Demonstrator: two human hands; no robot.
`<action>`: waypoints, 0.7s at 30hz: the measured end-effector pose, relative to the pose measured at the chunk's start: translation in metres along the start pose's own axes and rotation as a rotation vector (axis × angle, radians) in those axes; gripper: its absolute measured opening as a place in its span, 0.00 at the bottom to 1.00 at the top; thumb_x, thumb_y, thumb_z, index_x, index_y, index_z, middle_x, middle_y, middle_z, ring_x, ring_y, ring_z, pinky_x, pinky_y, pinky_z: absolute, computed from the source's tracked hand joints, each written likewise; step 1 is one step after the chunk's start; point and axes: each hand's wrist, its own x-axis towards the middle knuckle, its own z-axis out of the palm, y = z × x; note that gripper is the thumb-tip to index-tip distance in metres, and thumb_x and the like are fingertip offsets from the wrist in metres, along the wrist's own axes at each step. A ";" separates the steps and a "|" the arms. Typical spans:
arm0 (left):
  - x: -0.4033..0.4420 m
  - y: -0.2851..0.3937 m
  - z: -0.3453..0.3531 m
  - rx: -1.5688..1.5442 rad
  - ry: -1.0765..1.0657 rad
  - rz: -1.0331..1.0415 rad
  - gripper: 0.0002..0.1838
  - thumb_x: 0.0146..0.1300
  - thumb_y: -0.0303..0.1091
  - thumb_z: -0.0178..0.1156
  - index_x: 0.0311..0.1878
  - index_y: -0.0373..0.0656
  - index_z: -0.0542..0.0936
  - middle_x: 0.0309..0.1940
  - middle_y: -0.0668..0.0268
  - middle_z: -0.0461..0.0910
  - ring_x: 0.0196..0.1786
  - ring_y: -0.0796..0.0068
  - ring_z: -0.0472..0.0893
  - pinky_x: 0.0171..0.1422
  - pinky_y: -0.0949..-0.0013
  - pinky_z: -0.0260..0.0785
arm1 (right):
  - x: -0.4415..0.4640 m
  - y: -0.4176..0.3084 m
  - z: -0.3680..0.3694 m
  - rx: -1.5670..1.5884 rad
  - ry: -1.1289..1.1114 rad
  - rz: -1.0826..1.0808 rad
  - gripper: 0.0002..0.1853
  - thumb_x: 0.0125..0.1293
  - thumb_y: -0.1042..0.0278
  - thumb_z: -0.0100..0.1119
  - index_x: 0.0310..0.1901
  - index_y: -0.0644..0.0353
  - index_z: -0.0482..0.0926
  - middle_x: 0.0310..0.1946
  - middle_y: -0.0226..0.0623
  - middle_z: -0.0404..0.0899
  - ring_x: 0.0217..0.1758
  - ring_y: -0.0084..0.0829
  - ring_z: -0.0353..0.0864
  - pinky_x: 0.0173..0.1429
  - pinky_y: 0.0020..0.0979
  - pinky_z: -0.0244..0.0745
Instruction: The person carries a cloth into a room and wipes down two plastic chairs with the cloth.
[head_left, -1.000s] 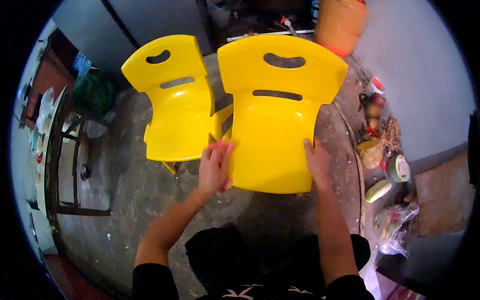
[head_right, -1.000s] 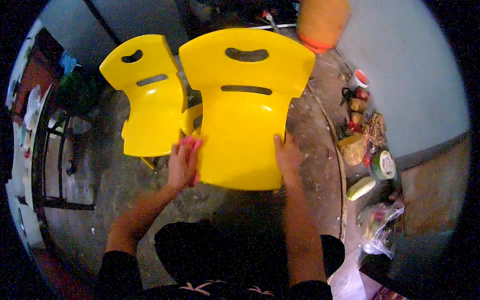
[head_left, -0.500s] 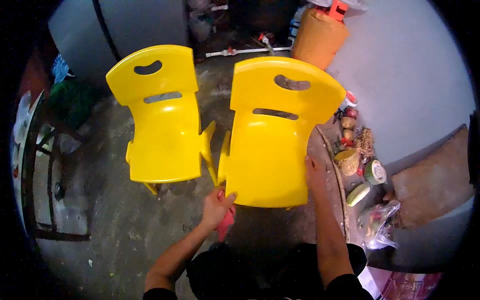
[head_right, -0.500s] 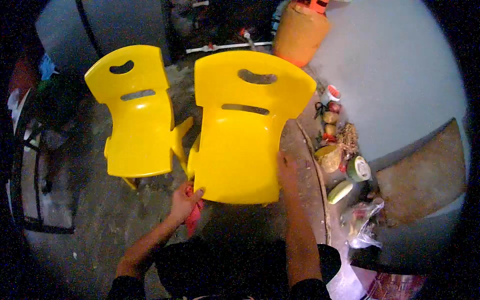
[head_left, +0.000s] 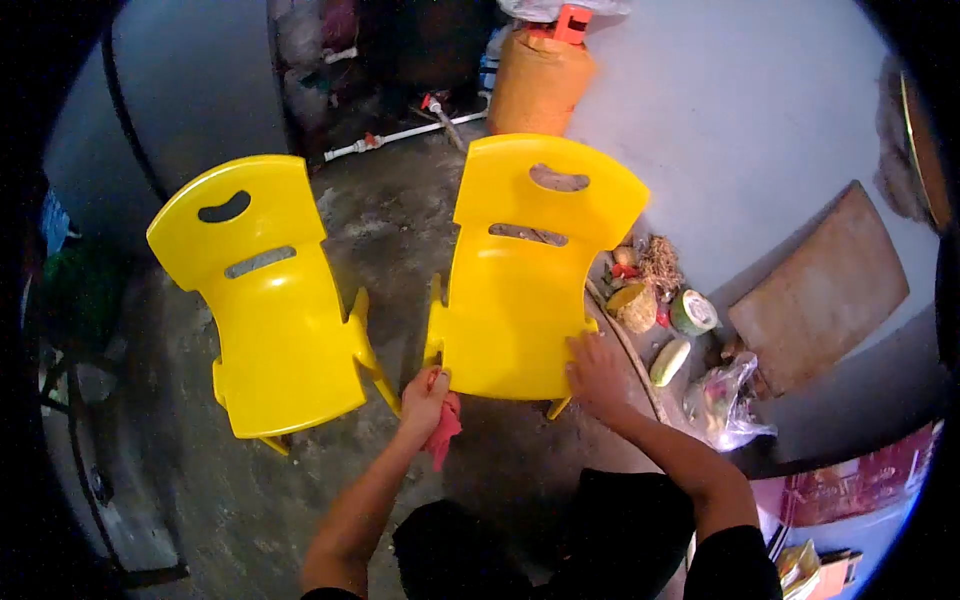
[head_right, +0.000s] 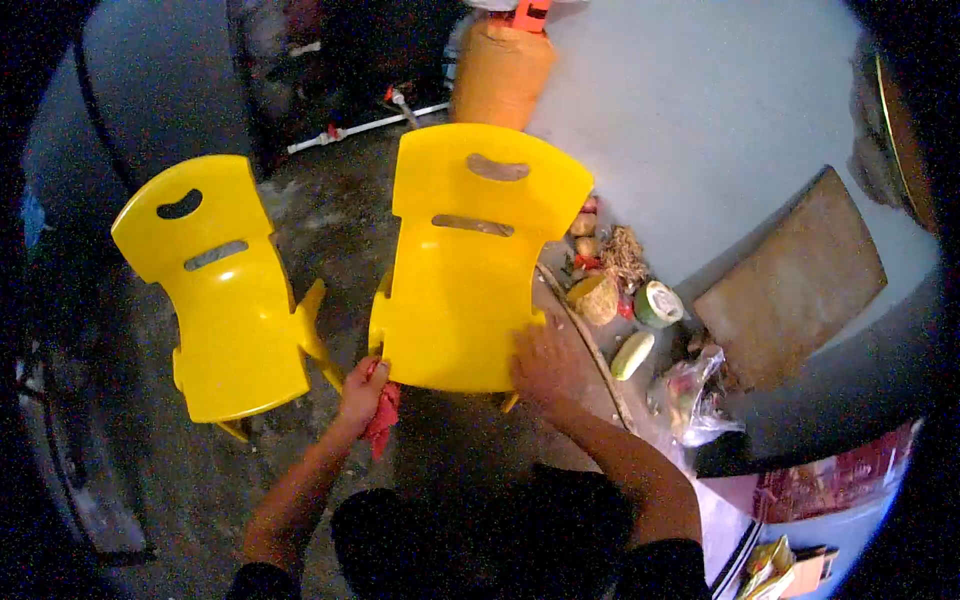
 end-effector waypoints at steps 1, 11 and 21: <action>0.000 0.000 -0.001 0.031 0.019 0.036 0.16 0.72 0.42 0.57 0.49 0.36 0.80 0.34 0.59 0.83 0.37 0.72 0.81 0.44 0.66 0.73 | -0.001 -0.030 -0.010 -0.002 -0.116 0.075 0.30 0.68 0.56 0.55 0.69 0.59 0.66 0.68 0.51 0.67 0.72 0.51 0.64 0.72 0.52 0.60; 0.003 0.004 -0.004 0.171 -0.009 0.123 0.19 0.72 0.44 0.54 0.41 0.33 0.79 0.22 0.55 0.81 0.30 0.54 0.83 0.36 0.55 0.73 | 0.165 -0.151 -0.076 0.138 0.443 -0.389 0.31 0.70 0.57 0.56 0.71 0.58 0.63 0.73 0.48 0.61 0.78 0.50 0.56 0.79 0.53 0.49; -0.006 0.025 -0.006 0.267 -0.024 -0.008 0.19 0.73 0.45 0.52 0.41 0.34 0.78 0.25 0.55 0.84 0.28 0.59 0.83 0.37 0.59 0.74 | 0.285 0.009 -0.131 -0.233 0.506 -0.339 0.20 0.70 0.48 0.53 0.52 0.54 0.79 0.52 0.44 0.81 0.54 0.45 0.80 0.58 0.49 0.73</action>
